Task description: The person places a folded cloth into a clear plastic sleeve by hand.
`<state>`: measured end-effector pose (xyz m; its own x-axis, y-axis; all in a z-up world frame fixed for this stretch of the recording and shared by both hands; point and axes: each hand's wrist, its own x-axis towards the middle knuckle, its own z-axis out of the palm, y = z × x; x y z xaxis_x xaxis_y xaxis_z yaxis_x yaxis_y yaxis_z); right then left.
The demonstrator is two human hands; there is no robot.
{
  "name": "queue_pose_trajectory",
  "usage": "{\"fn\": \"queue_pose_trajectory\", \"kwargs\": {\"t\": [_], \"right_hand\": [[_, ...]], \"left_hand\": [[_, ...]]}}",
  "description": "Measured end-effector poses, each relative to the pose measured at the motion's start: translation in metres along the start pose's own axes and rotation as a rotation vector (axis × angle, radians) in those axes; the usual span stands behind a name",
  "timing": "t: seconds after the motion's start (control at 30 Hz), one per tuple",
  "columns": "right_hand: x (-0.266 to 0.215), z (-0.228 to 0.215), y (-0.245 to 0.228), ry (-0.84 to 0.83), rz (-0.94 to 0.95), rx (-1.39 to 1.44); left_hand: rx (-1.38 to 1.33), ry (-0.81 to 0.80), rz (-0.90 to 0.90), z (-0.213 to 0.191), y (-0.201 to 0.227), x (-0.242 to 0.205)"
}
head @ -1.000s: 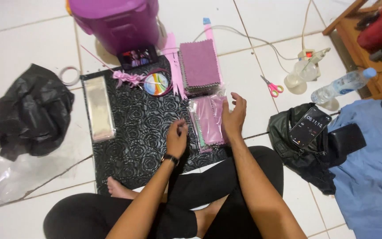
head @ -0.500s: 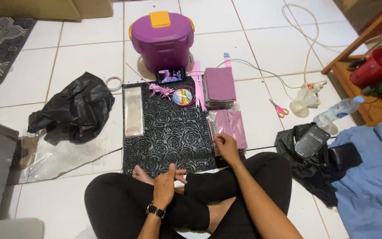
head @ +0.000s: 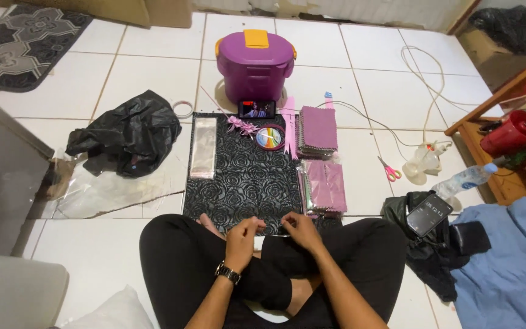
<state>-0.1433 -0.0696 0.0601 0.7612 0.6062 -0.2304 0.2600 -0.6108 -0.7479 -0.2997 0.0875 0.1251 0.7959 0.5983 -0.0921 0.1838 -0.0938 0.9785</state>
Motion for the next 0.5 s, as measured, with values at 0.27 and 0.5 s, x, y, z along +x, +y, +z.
{"fn": "queue_pose_trajectory", "kwargs": {"t": [0.27,0.5], "right_hand": [[-0.027,-0.003,-0.024,-0.051,-0.034,0.068],[-0.021,-0.005,-0.024,-0.033,0.006,0.179]], "left_hand": [[0.57,0.268,0.208,-0.163,0.038,-0.054],[1.061,0.22,-0.659,-0.273,0.025,-0.114]]}}
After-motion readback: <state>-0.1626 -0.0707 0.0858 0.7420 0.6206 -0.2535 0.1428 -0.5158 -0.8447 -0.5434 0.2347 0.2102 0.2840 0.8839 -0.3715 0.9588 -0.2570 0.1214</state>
